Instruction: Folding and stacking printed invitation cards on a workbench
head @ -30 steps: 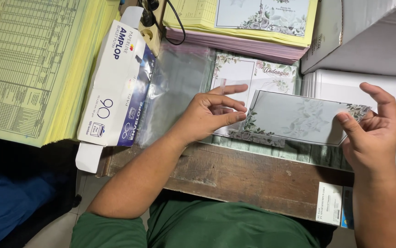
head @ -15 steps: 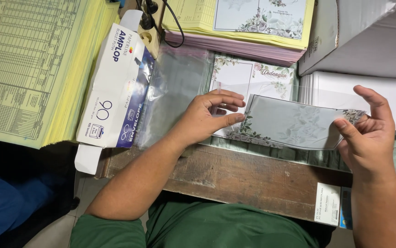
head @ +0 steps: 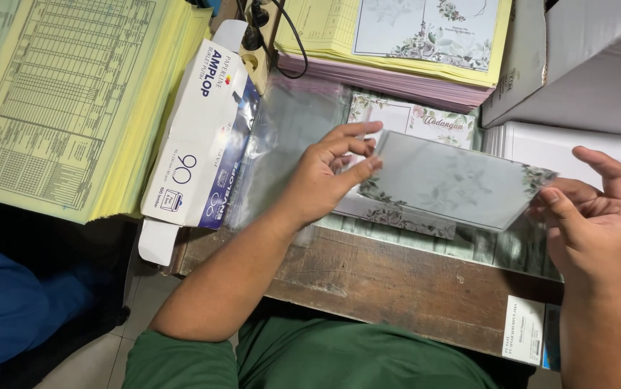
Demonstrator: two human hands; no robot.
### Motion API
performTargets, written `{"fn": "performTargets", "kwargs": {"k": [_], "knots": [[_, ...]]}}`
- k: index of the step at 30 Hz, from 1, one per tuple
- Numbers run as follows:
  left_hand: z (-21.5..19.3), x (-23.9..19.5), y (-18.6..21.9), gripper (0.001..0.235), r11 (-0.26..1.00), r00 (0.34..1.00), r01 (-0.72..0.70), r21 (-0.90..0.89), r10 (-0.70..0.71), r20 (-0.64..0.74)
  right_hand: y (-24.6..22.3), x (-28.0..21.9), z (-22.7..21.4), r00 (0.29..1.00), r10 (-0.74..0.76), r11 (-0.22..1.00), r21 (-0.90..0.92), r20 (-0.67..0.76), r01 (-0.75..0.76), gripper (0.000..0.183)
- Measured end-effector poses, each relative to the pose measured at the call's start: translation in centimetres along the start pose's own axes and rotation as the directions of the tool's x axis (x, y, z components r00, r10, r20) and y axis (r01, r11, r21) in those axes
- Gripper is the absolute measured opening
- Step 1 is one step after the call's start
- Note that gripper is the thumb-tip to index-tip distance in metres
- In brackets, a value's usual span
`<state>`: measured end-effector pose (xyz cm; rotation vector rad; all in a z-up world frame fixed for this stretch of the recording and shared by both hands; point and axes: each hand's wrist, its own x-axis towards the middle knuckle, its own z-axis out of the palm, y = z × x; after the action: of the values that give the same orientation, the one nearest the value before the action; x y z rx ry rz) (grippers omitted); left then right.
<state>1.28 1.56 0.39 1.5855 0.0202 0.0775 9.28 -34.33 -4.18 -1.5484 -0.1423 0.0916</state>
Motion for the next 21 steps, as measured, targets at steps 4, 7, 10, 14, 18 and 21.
{"fn": "performTargets", "kwargs": {"k": [4, 7, 10, 14, 18, 21], "knots": [[-1.4, -0.1, -0.6, 0.02, 0.99, 0.983, -0.136, -0.046, 0.129, -0.129, -1.6, -0.3, 0.8, 0.999, 0.019, 1.0, -0.018, -0.045, -0.019, 0.045], [-2.4, -0.6, 1.0, 0.022, 0.977, 0.951, -0.205, 0.064, 0.214, -0.225, -1.0, -0.5, 1.0, 0.982, -0.003, 1.0, -0.005, -0.191, 0.003, 0.044], [-2.7, -1.1, 1.9, 0.022, 0.918, 0.79, -0.312, 0.244, 0.393, -0.47, -0.4, -1.8, 2.4, 0.96, -0.254, 0.961, -0.146, -0.117, 0.236, 0.034], [-3.5, -0.7, 1.2, 0.029, 0.851, 0.554, -0.484, 0.203, 0.477, -0.682, -3.5, -3.3, 7.8, 0.71, -0.664, 0.668, -0.241, 0.235, 0.704, 0.018], [-4.1, -0.6, -0.1, 0.036, 0.804, 0.365, -0.559, 0.204, 0.459, -0.81, -5.7, -3.7, 12.8, 0.489, -0.528, 0.468, -0.243, 0.694, 0.85, 0.026], [-4.2, -0.2, -0.4, 0.039, 0.754, 0.312, -0.622, 0.213, 0.488, -0.815, -5.0, -3.0, 16.1, 0.297, -0.324, 0.298, -0.201, 0.898, 0.933, 0.042]]}}
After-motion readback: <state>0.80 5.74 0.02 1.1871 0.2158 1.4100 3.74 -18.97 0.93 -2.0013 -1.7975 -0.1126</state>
